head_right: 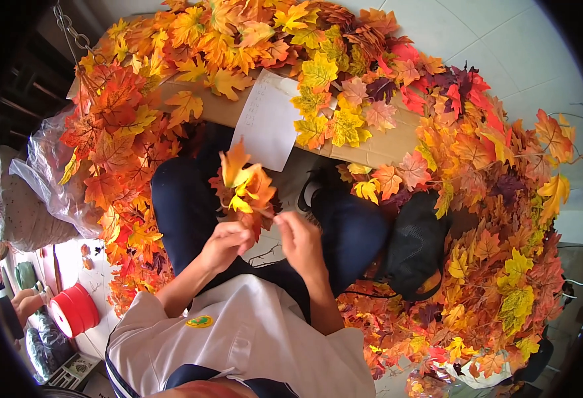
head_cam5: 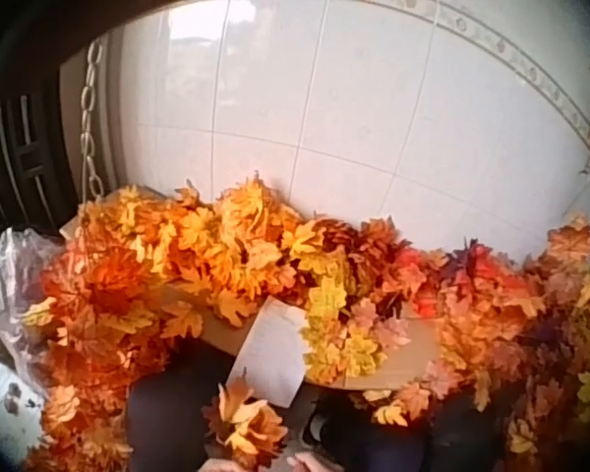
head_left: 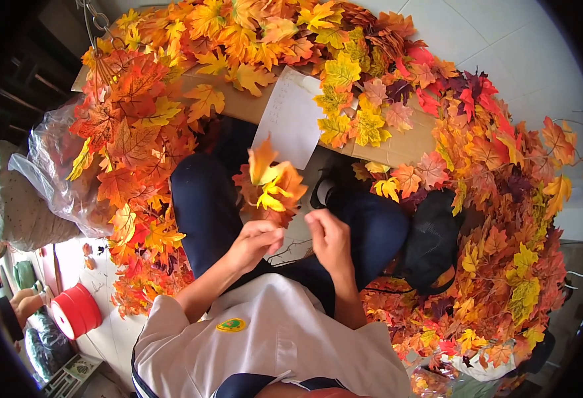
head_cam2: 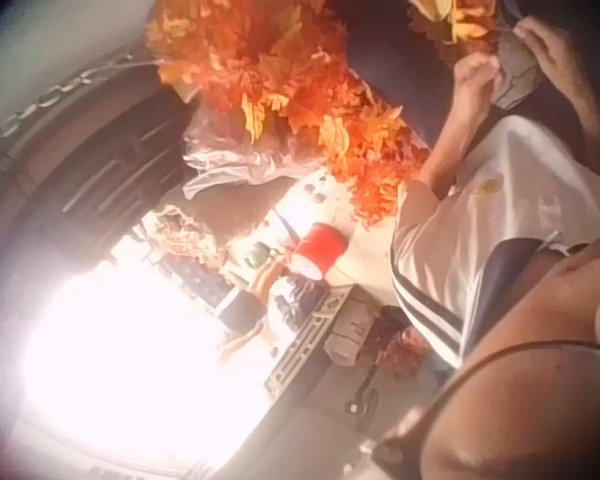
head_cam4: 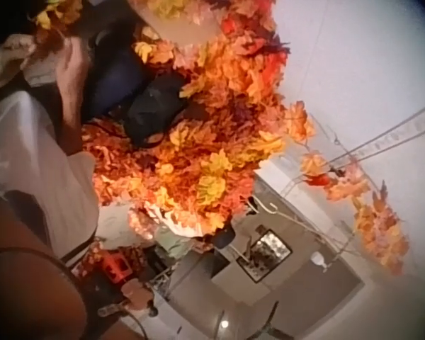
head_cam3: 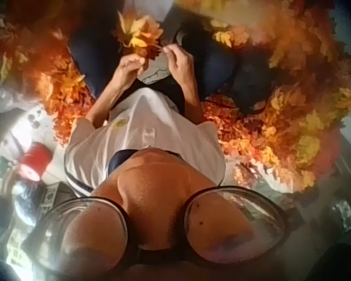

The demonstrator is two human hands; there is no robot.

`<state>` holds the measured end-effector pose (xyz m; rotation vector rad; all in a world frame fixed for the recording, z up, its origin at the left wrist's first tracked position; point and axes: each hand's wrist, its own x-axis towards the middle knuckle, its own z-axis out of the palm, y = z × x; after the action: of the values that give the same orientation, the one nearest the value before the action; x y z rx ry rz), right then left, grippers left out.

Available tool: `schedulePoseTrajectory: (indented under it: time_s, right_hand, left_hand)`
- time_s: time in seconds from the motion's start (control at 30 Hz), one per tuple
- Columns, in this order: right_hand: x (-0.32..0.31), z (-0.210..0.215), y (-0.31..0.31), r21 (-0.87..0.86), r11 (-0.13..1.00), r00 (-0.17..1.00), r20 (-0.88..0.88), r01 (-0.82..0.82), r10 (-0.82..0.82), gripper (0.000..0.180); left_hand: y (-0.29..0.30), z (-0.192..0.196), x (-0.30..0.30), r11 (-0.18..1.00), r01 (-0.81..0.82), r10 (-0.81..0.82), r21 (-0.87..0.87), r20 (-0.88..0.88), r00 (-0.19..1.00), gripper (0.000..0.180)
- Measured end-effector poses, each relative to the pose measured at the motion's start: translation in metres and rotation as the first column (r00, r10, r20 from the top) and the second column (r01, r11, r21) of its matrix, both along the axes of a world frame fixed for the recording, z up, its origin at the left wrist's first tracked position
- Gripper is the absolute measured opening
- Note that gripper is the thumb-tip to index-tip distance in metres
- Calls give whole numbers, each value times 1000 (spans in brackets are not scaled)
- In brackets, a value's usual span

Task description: The person assembles an artificial leaf garland by hand, twisting the stems of individual artificial leaves onto a central wire.

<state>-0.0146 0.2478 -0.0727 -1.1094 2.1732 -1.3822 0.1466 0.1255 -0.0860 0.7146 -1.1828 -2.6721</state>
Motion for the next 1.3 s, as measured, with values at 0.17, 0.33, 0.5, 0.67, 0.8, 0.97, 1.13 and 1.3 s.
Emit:
schedulePoseTrajectory:
  time_s: [0.17,0.33,0.5,0.67,0.8,0.97,1.13,1.3]
  right_hand:
    - [-15,5,-7,-116,992,988,153,43,-25,21]
    - [7,14,-25,-85,995,900,436,54,-11,16]
    - [22,11,-17,-135,988,875,484,69,5,20]
    - [26,9,-10,-156,980,870,493,125,-33,21]
    - [26,8,-4,-146,977,852,521,153,-55,21]
    - [26,5,-2,-154,977,850,525,148,-46,23]
    - [28,15,-3,-136,985,872,489,105,-25,24]
    - [30,20,-5,-134,990,908,419,45,16,27]
  left_hand:
    - [-17,26,47,965,6,-76,-261,-258,963,15]
    - [10,12,11,834,183,-158,-521,92,983,17]
    - [8,9,-13,647,126,-168,-752,21,986,20]
    - [3,9,-6,645,301,-286,-702,144,948,18]
    - [-6,14,2,920,242,-211,-307,132,969,25]
    - [-21,16,-3,1000,15,-15,0,25,1000,28]
    - [-9,34,-23,990,-141,137,27,109,984,27]
    - [1,3,-33,989,-135,134,65,26,991,19]
